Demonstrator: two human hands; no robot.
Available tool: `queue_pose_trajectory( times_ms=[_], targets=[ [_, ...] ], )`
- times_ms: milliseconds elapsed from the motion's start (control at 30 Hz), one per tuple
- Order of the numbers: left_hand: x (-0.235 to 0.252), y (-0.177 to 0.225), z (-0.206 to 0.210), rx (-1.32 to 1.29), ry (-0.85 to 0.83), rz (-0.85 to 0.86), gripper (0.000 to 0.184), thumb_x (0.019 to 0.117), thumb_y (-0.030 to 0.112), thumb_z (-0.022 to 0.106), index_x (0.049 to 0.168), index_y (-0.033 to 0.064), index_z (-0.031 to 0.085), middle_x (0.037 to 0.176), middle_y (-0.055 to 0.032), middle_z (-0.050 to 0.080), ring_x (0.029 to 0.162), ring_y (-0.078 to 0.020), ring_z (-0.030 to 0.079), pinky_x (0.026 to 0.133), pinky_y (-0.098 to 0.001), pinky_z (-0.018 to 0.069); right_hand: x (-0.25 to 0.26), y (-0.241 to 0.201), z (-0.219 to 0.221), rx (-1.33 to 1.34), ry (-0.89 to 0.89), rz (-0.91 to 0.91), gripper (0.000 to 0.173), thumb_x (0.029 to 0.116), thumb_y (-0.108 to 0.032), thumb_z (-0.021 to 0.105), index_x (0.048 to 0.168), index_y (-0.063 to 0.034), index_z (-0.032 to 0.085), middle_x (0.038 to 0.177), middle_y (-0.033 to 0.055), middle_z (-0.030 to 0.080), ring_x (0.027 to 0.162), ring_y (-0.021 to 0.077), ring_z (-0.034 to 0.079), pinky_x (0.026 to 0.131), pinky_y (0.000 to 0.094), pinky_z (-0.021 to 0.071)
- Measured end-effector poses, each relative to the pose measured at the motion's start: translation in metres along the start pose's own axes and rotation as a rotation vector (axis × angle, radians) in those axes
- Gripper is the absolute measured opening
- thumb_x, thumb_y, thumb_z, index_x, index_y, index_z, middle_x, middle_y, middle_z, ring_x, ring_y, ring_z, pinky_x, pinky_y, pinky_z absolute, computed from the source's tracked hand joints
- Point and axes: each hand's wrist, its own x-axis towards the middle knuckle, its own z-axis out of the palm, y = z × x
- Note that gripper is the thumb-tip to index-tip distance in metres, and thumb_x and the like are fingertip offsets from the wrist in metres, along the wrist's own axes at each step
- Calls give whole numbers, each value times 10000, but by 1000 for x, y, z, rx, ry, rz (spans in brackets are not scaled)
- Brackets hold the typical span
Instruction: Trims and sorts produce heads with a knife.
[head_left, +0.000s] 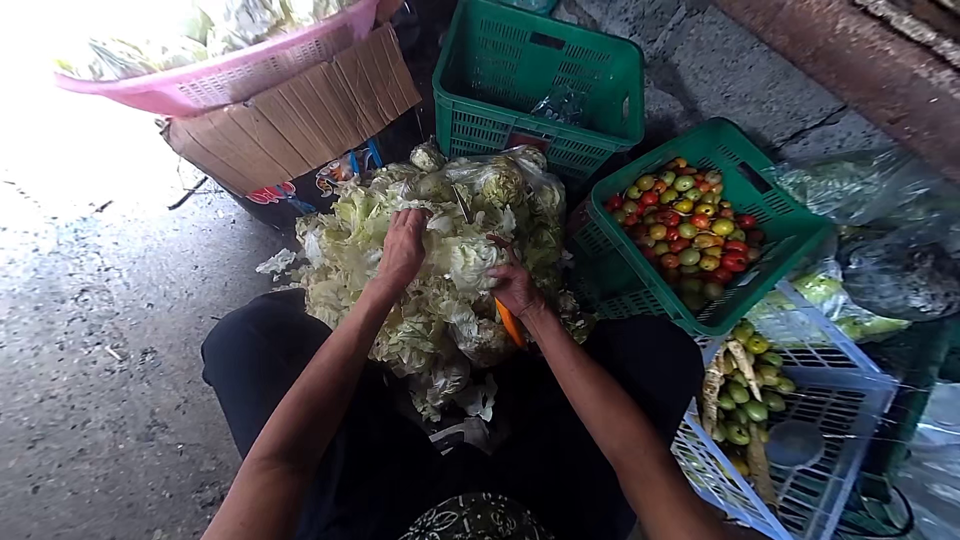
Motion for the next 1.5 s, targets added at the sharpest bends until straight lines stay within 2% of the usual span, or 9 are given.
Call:
queue_pose_trajectory(
  times_ms=[100,167,267,467,733,833,1167,1367,1500],
  targets=[
    [-5,-2,5,-82,-128,-69,566,1078,424,389,1406,8,588,1507,-296,451,1402,-527,381,1136,-680,272,2,1,0,-48,29,-57,810,698,-61,687,1433,-189,371,1228,46,589,968,132,645,789,338,577],
    [-13,5,1,-310,-340,-184,808,981,655,462,1562,96,401,1548,-191,454,1391,-372,468,1130,-578,379,2,1,3,-56,40,-85,789,707,-65,700,1411,-201,370,1245,41,584,1008,134,640,819,355,575],
    [-24,12,2,-619,-456,-270,729,931,441,730,1545,204,415,1185,-170,659,865,-229,630,748,-409,538,-2,-10,12,-233,21,-66,727,829,-94,691,1477,-198,380,1342,65,558,1075,152,621,852,368,564],
    [-15,24,5,-639,-361,-221,781,833,153,854,1502,98,454,1536,-179,427,1262,-331,574,958,-489,552,-2,-20,13,-314,3,50,781,904,-302,612,1601,-268,263,1447,127,473,1066,242,631,798,444,588],
    [-7,15,8,-667,-270,-171,460,952,196,725,1360,17,609,1348,-155,590,1081,-178,628,910,-336,535,-2,-19,11,-285,145,-21,675,872,-214,678,1464,-129,366,1224,114,587,881,196,663,690,384,596],
    [-10,17,10,-600,-228,-128,316,1014,183,644,1282,14,649,1225,-150,622,874,-137,672,769,-282,586,-2,-10,8,-491,156,-89,964,759,-239,820,1568,-190,298,1436,171,502,1105,260,617,853,456,561],
    [-21,8,17,-2,-210,-35,186,1054,17,465,1204,-38,561,1218,-280,590,999,-446,669,848,-562,558,1,17,9,-463,267,56,774,838,-448,675,1499,-145,410,1349,173,576,1113,283,621,850,488,554],
    [-20,-4,23,-350,-354,-236,878,917,581,674,1532,71,311,1369,-265,565,1135,-421,631,913,-596,531,6,30,13,-156,387,168,729,903,-428,680,1483,-121,364,1284,216,567,1030,337,636,815,501,575],
    [-24,8,21,-384,-507,-235,945,808,306,884,1520,44,321,1355,-276,554,1072,-424,646,880,-592,555,10,28,7,-64,365,175,718,906,-466,641,1481,-138,363,1316,224,552,1056,355,630,840,532,566]
  ],
)
